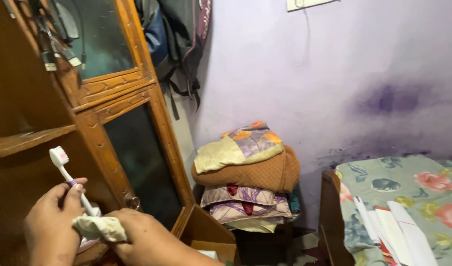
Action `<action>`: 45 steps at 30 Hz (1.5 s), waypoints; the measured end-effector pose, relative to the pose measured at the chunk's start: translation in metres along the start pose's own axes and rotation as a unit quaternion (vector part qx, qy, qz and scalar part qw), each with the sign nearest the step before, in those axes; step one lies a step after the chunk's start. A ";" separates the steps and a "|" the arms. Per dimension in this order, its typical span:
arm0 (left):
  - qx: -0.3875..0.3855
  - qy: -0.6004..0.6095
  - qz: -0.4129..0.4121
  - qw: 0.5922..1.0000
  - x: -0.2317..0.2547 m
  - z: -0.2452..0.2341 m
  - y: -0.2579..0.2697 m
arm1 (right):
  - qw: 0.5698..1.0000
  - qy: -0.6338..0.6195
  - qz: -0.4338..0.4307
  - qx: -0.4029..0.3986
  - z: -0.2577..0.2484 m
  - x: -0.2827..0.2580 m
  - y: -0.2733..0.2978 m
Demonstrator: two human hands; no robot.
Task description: The person wipes various small personal care items, including a toothbrush, toothpaste, and several small bottles, using a cloth. The person then places the cleaned items into a wooden cabinet.
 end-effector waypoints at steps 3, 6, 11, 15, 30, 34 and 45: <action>-0.031 0.056 -0.092 0.994 -0.036 0.018 -0.013 | 1.000 -0.003 -0.004 -0.023 0.028 0.013 -0.011; -0.028 0.022 -0.092 0.995 -0.056 0.030 -0.026 | 1.000 0.013 0.014 -0.025 0.045 0.037 -0.016; -0.010 -0.071 -0.047 0.996 -0.070 0.047 -0.039 | 0.999 0.021 0.039 -0.020 0.062 0.074 -0.023; -0.020 -0.084 -0.104 0.991 -0.089 0.062 -0.041 | 0.993 0.049 0.100 -0.046 0.074 0.100 -0.022; 0.035 -0.264 -0.057 0.962 -0.161 0.071 -0.081 | 0.984 0.044 0.160 -0.066 0.102 0.126 -0.032; 0.023 -0.273 -0.087 0.958 -0.187 0.074 -0.097 | 0.980 0.045 0.173 -0.090 0.110 0.128 -0.035; -0.010 -0.279 -0.116 0.953 -0.219 0.082 -0.111 | 0.980 0.073 0.158 -0.098 0.119 0.144 -0.040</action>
Point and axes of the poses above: each hand's wrist, its own y-axis away from the middle knuckle, its own z-axis out of the palm, x = y × z, the point moved 9 cm from there along -y, towards the middle knuckle, and after that the axes turned 4 degrees about x, right-handed, at the moved point
